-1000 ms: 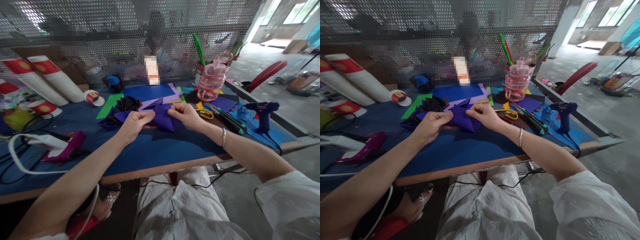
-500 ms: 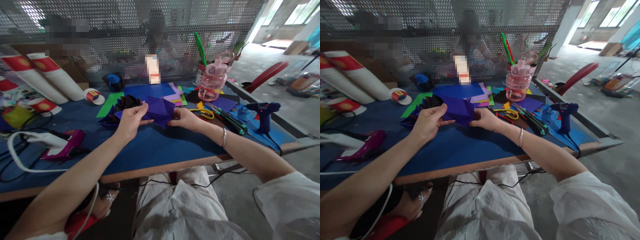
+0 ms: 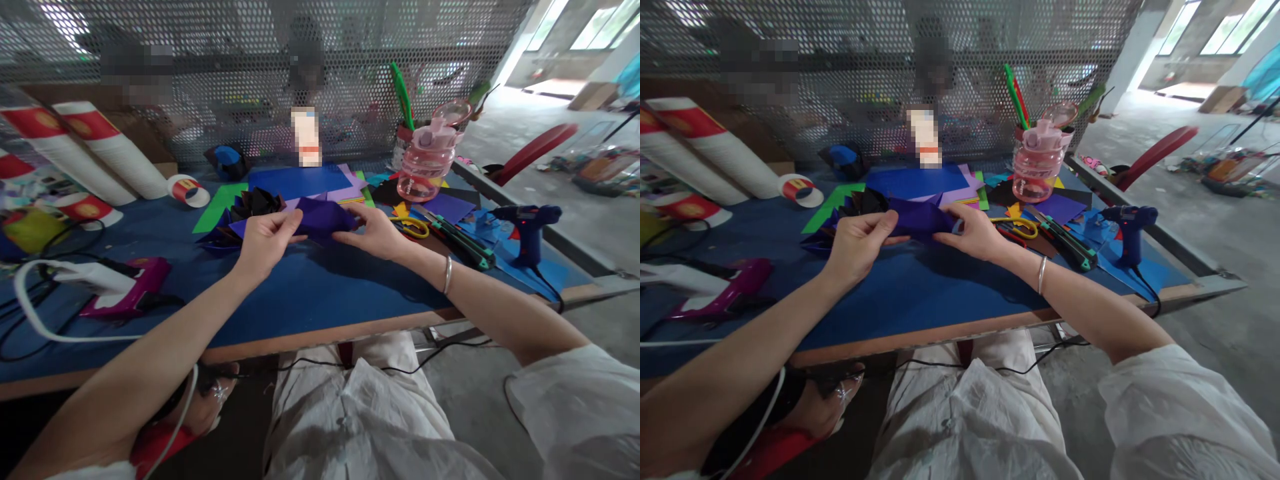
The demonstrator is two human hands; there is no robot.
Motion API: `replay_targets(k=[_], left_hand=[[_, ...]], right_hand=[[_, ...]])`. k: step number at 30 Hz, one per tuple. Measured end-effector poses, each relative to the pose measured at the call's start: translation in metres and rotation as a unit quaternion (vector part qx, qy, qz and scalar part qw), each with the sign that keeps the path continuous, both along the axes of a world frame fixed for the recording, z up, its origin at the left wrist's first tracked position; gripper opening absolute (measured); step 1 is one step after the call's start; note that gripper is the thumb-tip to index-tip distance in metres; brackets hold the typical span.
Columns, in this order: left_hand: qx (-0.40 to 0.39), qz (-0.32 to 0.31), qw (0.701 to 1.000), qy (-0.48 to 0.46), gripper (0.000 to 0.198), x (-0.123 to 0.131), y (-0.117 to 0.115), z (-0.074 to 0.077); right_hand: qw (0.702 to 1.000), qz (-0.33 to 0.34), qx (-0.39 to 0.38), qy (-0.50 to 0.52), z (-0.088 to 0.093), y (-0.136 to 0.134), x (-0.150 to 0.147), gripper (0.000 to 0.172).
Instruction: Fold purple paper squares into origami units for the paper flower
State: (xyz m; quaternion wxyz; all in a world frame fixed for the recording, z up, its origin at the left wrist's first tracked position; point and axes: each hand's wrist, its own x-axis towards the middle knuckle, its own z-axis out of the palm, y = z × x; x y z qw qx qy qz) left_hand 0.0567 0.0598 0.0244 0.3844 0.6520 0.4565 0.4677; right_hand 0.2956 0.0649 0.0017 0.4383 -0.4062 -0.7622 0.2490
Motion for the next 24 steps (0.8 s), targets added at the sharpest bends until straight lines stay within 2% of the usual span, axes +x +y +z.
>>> replay_targets(k=[5, 7, 10, 11, 12, 14, 15, 17, 19, 21, 24], left_hand=[[0.186, -0.045, 0.975, 0.110, 0.029, -0.003, -0.009, -0.003], [0.244, -0.077, 0.957, 0.139, 0.027, -0.006, -0.013, -0.005], [0.308, -0.144, 0.922, 0.186, 0.026, -0.016, -0.021, -0.015], [0.339, -0.167, 0.902, 0.209, 0.027, -0.021, -0.024, -0.021], [0.398, -0.189, 0.862, 0.251, 0.032, -0.025, -0.027, -0.027], [0.504, -0.195, 0.785, 0.302, 0.041, -0.034, -0.033, -0.039], [0.537, -0.188, 0.761, 0.313, 0.044, -0.037, -0.036, -0.045], [0.542, -0.177, 0.755, 0.323, 0.048, -0.042, -0.040, -0.051], [0.516, -0.181, 0.772, 0.325, 0.048, -0.043, -0.042, -0.051], [0.501, -0.185, 0.783, 0.318, 0.040, -0.041, -0.042, -0.046], [0.500, -0.178, 0.788, 0.313, 0.016, -0.037, -0.042, -0.037]], right_hand=[[0.990, -0.004, 0.130, -0.060, 0.006, -0.001, 0.007, 0.008], [0.974, 0.007, 0.207, -0.096, 0.005, -0.004, 0.013, 0.011], [0.931, 0.036, 0.323, -0.167, 0.001, -0.015, 0.021, 0.026], [0.914, 0.053, 0.356, -0.188, -0.001, -0.020, 0.024, 0.029], [0.899, 0.068, 0.379, -0.210, -0.003, -0.025, 0.026, 0.031], [0.879, 0.106, 0.382, -0.267, -0.006, -0.035, 0.029, 0.030], [0.870, 0.119, 0.379, -0.291, -0.006, -0.040, 0.030, 0.028], [0.860, 0.129, 0.374, -0.323, -0.004, -0.047, 0.031, 0.029], [0.855, 0.135, 0.372, -0.335, -0.002, -0.051, 0.031, 0.028], [0.857, 0.146, 0.364, -0.334, 0.000, -0.053, 0.030, 0.022], [0.873, 0.149, 0.339, -0.317, -0.002, -0.054, 0.030, 0.017]])
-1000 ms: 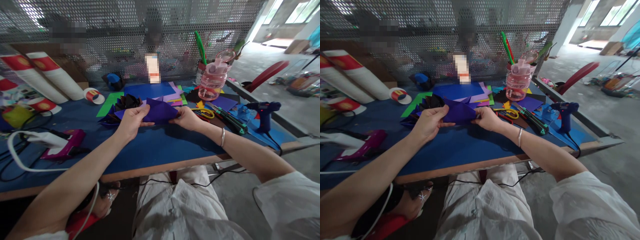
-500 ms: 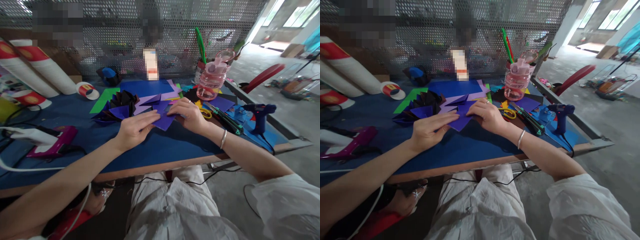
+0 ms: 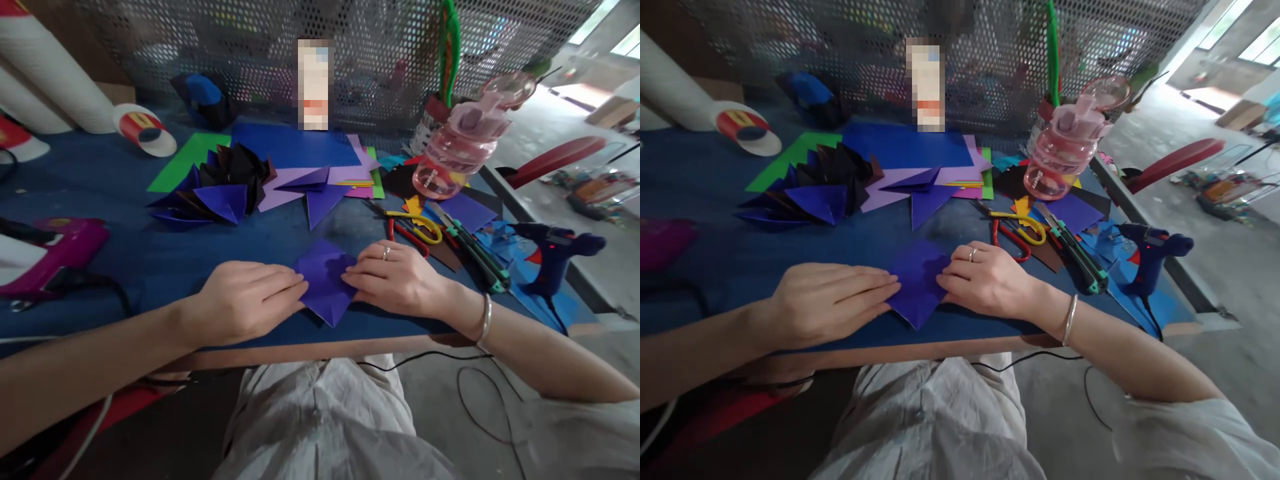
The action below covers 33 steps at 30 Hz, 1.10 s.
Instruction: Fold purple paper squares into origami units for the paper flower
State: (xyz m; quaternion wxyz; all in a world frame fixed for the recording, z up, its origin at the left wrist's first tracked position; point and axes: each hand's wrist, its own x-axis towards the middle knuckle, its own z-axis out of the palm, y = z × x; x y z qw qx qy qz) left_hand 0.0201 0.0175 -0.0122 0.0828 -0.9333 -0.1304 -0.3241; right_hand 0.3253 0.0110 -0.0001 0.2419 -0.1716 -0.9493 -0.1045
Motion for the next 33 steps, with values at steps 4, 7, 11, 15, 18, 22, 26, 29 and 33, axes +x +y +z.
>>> replay_targets(k=[4, 7, 11, 15, 18, 22, 26, 29, 33], left_hand=[[-0.121, 0.041, 0.991, -0.038, 0.014, 0.007, 0.002, 0.006], [-0.271, 0.086, 0.955, -0.089, 0.024, 0.011, 0.006, 0.007], [-0.392, 0.153, 0.899, -0.121, 0.028, 0.016, 0.010, 0.007], [-0.366, 0.195, 0.904, -0.103, 0.031, 0.016, 0.013, 0.003], [-0.222, 0.208, 0.952, -0.041, 0.024, 0.015, 0.015, 0.002], [-0.055, 0.115, 0.990, 0.060, 0.039, 0.013, 0.014, 0.006], [-0.022, 0.042, 0.993, 0.104, 0.053, 0.012, 0.010, 0.008], [-0.010, 0.039, 0.993, 0.114, 0.053, 0.010, 0.007, 0.005], [-0.018, 0.028, 0.994, 0.108, 0.052, 0.004, 0.004, 0.000]], right_hand=[[0.996, -0.032, -0.059, 0.060, -0.004, 0.000, -0.002, 0.023], [0.985, -0.081, -0.118, 0.099, -0.005, 0.000, -0.007, 0.031], [0.959, -0.173, -0.175, 0.143, -0.008, 0.002, -0.017, 0.025], [0.917, -0.240, -0.268, 0.173, -0.011, 0.010, -0.025, 0.012], [0.898, -0.257, -0.318, 0.162, -0.012, 0.014, -0.025, 0.023], [0.916, -0.265, -0.270, 0.136, -0.013, 0.015, -0.025, 0.033], [0.960, -0.217, -0.136, 0.112, -0.013, 0.014, -0.026, 0.030], [0.993, -0.081, -0.070, 0.056, -0.012, 0.015, -0.024, 0.029], [0.997, 0.052, -0.060, -0.005, -0.011, 0.018, -0.019, 0.039]])
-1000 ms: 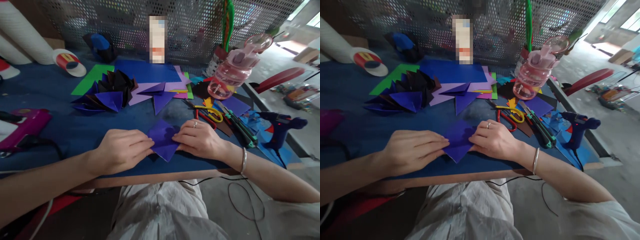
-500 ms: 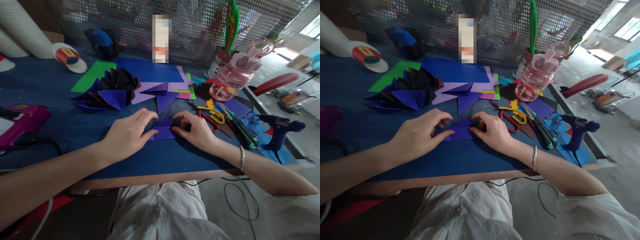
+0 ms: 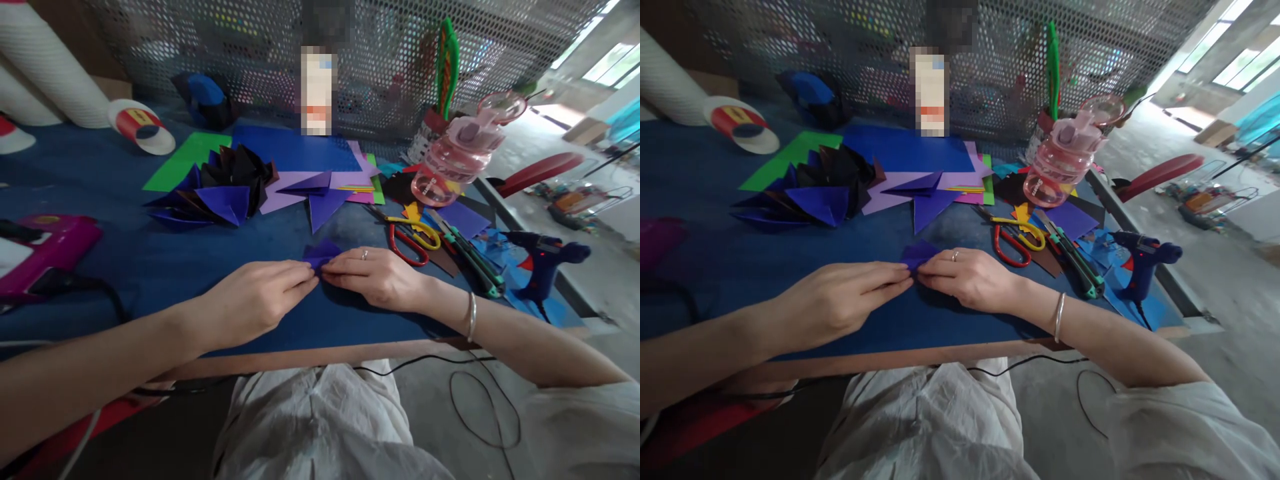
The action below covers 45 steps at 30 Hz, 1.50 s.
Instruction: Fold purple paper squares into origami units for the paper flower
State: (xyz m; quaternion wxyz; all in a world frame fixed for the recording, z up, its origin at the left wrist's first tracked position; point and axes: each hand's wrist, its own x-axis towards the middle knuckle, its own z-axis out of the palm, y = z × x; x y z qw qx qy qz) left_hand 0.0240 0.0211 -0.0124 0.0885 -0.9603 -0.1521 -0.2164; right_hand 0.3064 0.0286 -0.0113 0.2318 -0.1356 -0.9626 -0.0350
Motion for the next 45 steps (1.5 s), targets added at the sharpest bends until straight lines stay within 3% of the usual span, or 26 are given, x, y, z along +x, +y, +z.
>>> replay_targets(k=[5, 10, 15, 20, 24, 28, 32, 34, 36, 38, 41, 43, 45], left_hand=[[-0.040, -0.001, 0.999, 0.006, 0.051, -0.007, -0.003, -0.002], [-0.005, 0.014, 1.000, -0.020, 0.048, -0.019, -0.009, -0.006], [-0.040, 0.017, 0.999, 0.001, 0.058, -0.035, -0.014, -0.015], [-0.011, -0.006, 0.999, -0.038, 0.067, -0.047, -0.019, -0.019], [0.001, 0.016, 0.998, -0.067, 0.059, -0.050, -0.023, -0.016], [-0.054, 0.061, 0.993, -0.082, 0.046, -0.038, -0.021, 0.001], [-0.103, 0.182, 0.968, -0.141, 0.031, -0.005, -0.003, 0.028], [-0.127, 0.206, 0.960, -0.140, 0.045, 0.014, 0.009, 0.040], [-0.219, 0.217, 0.947, -0.086, 0.074, 0.031, 0.017, 0.047], [-0.295, 0.187, 0.936, -0.033, 0.094, 0.043, 0.019, 0.049], [-0.311, 0.152, 0.938, 0.016, 0.102, 0.051, 0.012, 0.041], [-0.277, 0.142, 0.950, 0.018, 0.092, 0.050, 0.007, 0.032], [-0.233, 0.132, 0.963, -0.007, 0.064, 0.047, 0.005, 0.023]], right_hand=[[1.000, -0.013, 0.014, -0.022, -0.002, -0.001, 0.005, 0.036], [1.000, -0.018, -0.002, 0.006, -0.003, -0.006, 0.016, 0.034], [0.999, -0.033, 0.007, 0.028, 0.000, -0.013, 0.032, 0.032], [0.998, -0.055, 0.019, 0.028, 0.003, -0.020, 0.041, 0.032], [0.996, -0.061, 0.020, 0.059, 0.001, -0.020, 0.043, 0.030], [0.991, -0.095, -0.026, 0.090, 0.007, -0.019, 0.037, 0.030], [0.976, -0.178, -0.054, 0.117, 0.025, -0.011, 0.019, 0.023], [0.966, -0.203, -0.061, 0.145, 0.031, -0.002, 0.010, 0.021], [0.963, -0.198, -0.076, 0.165, 0.033, 0.010, 0.003, 0.023], [0.961, -0.191, -0.087, 0.180, 0.029, 0.019, 0.001, 0.024], [0.964, -0.164, -0.105, 0.179, 0.018, 0.023, 0.005, 0.031], [0.967, -0.149, -0.113, 0.173, 0.012, 0.021, 0.008, 0.037], [0.969, -0.138, -0.114, 0.169, 0.009, 0.017, 0.011, 0.042]])
